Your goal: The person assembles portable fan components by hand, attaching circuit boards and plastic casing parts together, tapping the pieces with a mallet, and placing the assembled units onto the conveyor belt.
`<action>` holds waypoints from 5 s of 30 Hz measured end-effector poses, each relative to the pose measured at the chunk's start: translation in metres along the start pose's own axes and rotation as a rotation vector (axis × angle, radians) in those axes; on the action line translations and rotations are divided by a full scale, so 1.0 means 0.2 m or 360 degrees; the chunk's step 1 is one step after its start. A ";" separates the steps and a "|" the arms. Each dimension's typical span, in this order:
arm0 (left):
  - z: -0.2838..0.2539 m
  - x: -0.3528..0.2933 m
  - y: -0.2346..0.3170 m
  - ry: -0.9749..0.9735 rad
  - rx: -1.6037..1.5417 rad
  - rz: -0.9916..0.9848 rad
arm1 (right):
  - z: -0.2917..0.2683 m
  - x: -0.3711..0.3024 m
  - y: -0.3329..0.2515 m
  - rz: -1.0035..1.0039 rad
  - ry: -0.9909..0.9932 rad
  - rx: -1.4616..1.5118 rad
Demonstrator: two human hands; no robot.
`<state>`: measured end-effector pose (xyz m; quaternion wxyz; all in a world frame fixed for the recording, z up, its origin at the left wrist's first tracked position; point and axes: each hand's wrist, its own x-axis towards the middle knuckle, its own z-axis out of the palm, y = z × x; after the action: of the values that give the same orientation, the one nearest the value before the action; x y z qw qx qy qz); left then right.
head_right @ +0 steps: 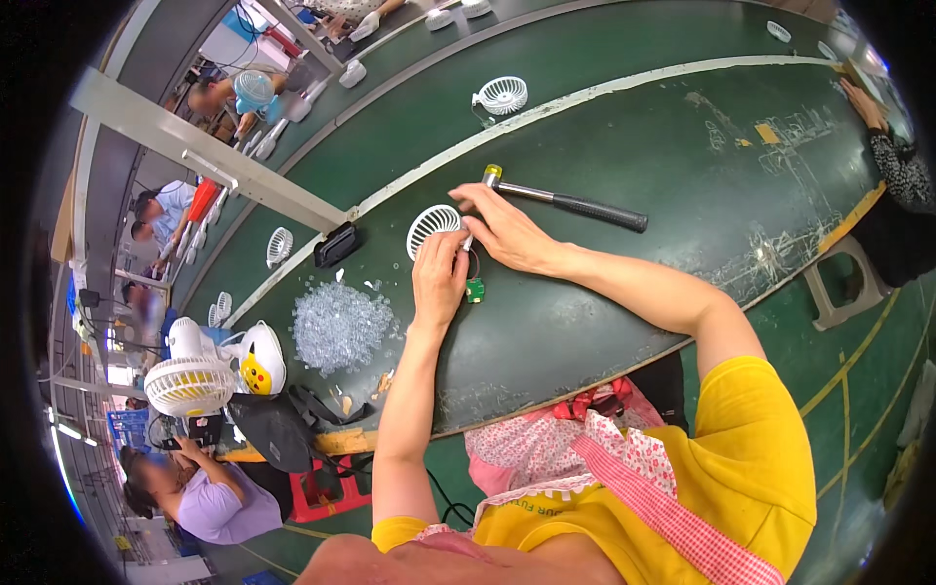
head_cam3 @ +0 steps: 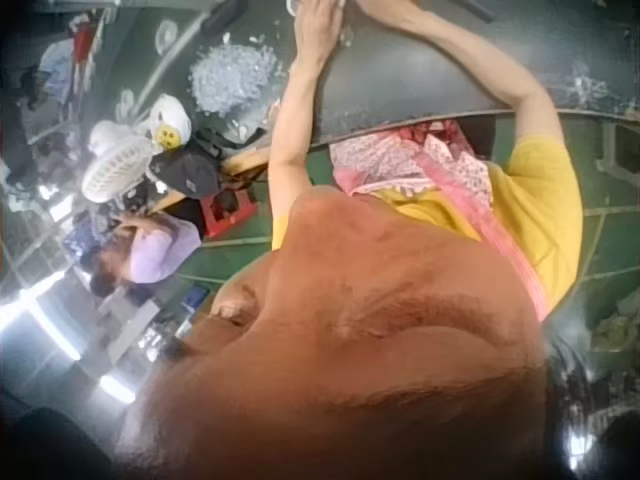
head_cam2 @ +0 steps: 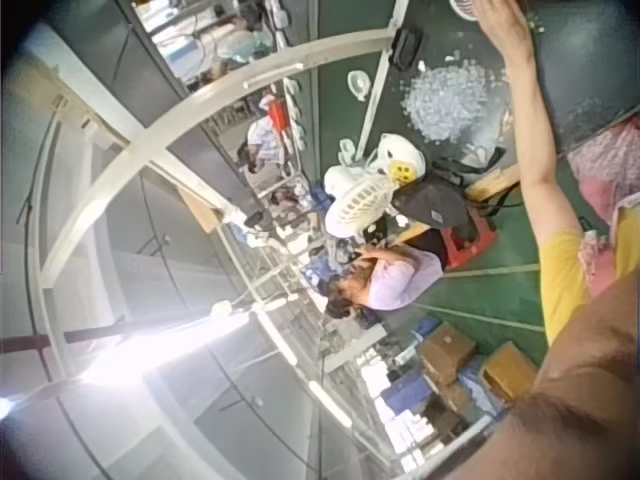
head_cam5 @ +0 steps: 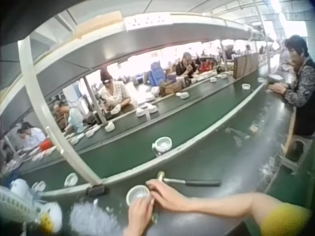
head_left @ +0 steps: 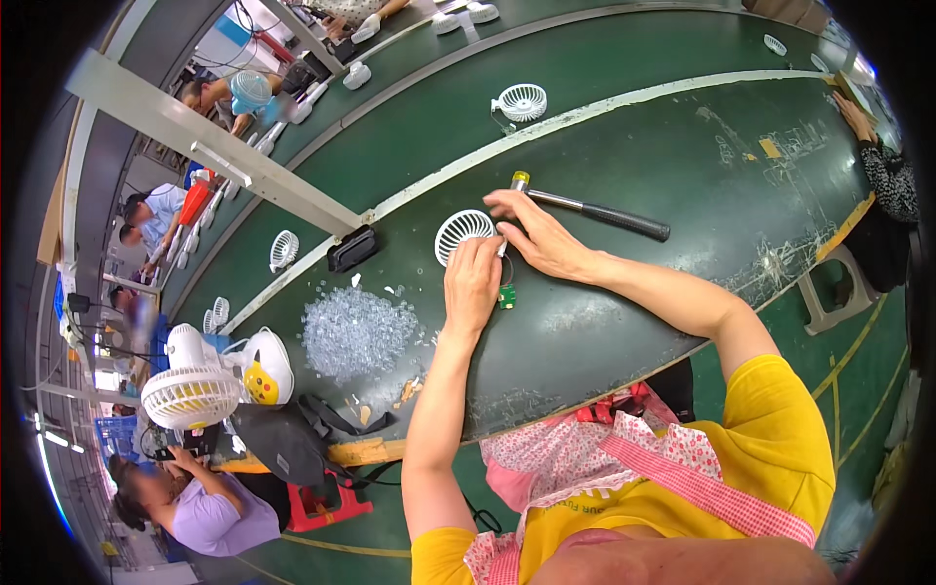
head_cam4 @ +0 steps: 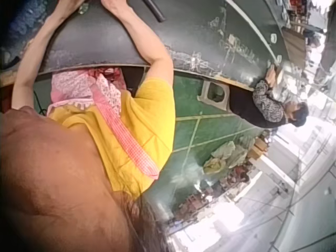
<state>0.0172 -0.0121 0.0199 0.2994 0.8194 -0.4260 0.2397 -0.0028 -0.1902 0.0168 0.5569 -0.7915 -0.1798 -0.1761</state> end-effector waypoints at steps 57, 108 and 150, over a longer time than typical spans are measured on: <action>-0.01 -0.11 0.16 -0.0096 0.0469 0.0004 | -0.32 0.01 -0.09 -0.0221 -0.0153 -0.1045; -0.14 -0.12 -0.08 0.0410 -0.2235 -0.1534 | 0.05 -0.01 -0.09 0.0056 -0.0114 0.0275; -0.07 -0.12 -0.03 0.0444 -0.2377 -0.1624 | 0.00 0.04 -0.10 0.0143 -0.0208 0.0073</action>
<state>0.0076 0.0137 0.0120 0.8700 0.4652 -0.0165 -0.1627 -0.0061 -0.1842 0.0364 0.5693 -0.7956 -0.1841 -0.0947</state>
